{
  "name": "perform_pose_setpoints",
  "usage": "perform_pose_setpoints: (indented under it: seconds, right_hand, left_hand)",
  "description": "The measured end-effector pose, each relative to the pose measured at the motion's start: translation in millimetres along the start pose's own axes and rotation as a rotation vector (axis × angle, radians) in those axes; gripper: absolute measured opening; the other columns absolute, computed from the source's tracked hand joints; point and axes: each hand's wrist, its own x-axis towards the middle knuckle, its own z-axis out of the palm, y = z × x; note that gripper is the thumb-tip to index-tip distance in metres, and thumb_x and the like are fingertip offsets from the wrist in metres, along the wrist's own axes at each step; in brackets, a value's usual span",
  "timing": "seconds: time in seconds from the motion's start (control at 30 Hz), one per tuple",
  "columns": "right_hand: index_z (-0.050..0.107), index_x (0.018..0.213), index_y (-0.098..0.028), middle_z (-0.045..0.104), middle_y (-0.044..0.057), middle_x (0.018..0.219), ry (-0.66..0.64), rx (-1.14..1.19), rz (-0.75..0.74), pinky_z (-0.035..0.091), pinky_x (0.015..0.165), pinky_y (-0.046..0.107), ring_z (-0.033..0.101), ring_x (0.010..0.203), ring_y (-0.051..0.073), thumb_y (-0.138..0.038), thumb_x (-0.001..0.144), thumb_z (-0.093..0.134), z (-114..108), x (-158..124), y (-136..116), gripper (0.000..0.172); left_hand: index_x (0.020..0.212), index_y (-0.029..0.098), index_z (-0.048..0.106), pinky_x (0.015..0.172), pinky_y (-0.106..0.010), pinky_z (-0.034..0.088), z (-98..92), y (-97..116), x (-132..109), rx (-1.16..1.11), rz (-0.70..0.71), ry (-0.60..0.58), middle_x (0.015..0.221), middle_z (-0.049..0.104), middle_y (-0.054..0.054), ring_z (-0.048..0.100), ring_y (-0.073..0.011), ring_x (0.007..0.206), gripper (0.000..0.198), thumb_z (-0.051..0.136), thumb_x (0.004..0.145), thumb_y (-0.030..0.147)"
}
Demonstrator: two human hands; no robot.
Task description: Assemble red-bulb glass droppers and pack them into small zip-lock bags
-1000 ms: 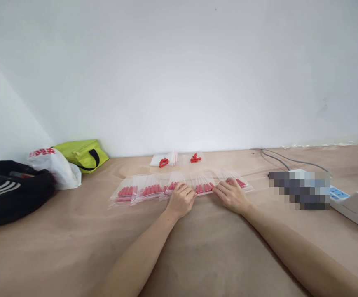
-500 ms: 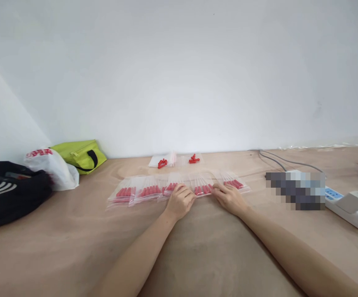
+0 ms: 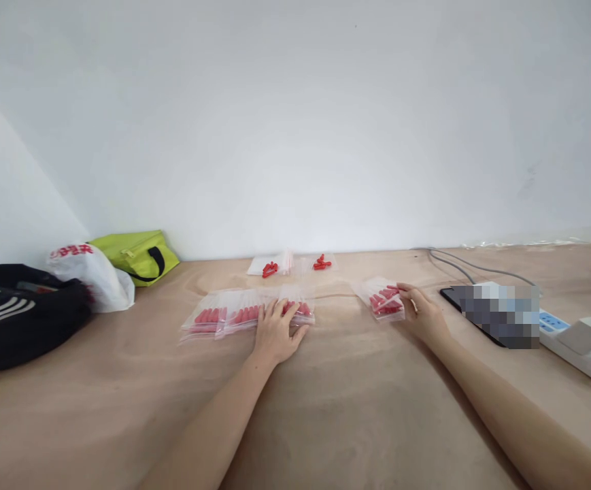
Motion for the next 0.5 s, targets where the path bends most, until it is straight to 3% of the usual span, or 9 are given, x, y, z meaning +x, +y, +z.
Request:
perform_pose_setpoints:
  seconds: [0.13, 0.23, 0.33, 0.5]
  right_hand:
    - [0.055, 0.084, -0.022, 0.063, 0.007, 0.095, -0.172, -0.077, -0.024, 0.048, 0.068, 0.031, 0.060, 0.081, 0.019, -0.012, 0.077, 0.038, -11.3, -9.2, 12.0, 0.021]
    - [0.058, 0.084, -0.020, 0.062, 0.008, 0.092, -0.114, -0.161, -0.059, 0.045, 0.070, 0.033, 0.058, 0.083, 0.020, -0.011, 0.074, 0.039, -13.6, -9.1, 4.8, 0.023]
    - [0.059, 0.085, -0.020, 0.061, 0.008, 0.091, -0.099, -0.144, -0.160, 0.040, 0.073, 0.034, 0.055, 0.086, 0.021, -0.018, 0.076, 0.047, -7.4, -5.2, -22.3, 0.015]
    - [0.059, 0.093, -0.019, 0.061, 0.006, 0.091, -0.288, -0.056, -0.340, 0.033, 0.073, 0.033, 0.052, 0.084, 0.019, -0.029, 0.077, 0.055, 18.4, 0.7, -77.1, 0.019]
  left_hand:
    - [0.106, 0.019, 0.058, 0.085, -0.045, 0.042, -2.3, -2.7, 0.3, -0.070, 0.018, -0.058, 0.106, 0.058, -0.010, 0.053, -0.0278, 0.098, 0.034, 0.059, 0.074, 0.030]
    - [0.107, 0.019, 0.057, 0.085, -0.041, 0.043, -5.0, 0.6, 2.1, -0.093, 0.037, -0.104, 0.107, 0.058, -0.009, 0.053, -0.0253, 0.099, 0.031, 0.055, 0.076, 0.025]
    - [0.106, 0.019, 0.058, 0.085, -0.041, 0.044, -4.9, 8.7, 4.4, -0.103, 0.062, -0.137, 0.106, 0.059, -0.008, 0.053, -0.0245, 0.098, 0.029, 0.052, 0.078, 0.022]
    - [0.104, 0.018, 0.060, 0.088, -0.042, 0.043, 3.4, 22.2, 9.2, -0.173, 0.130, -0.153, 0.104, 0.062, -0.008, 0.055, -0.0230, 0.097, 0.025, 0.050, 0.080, 0.020]
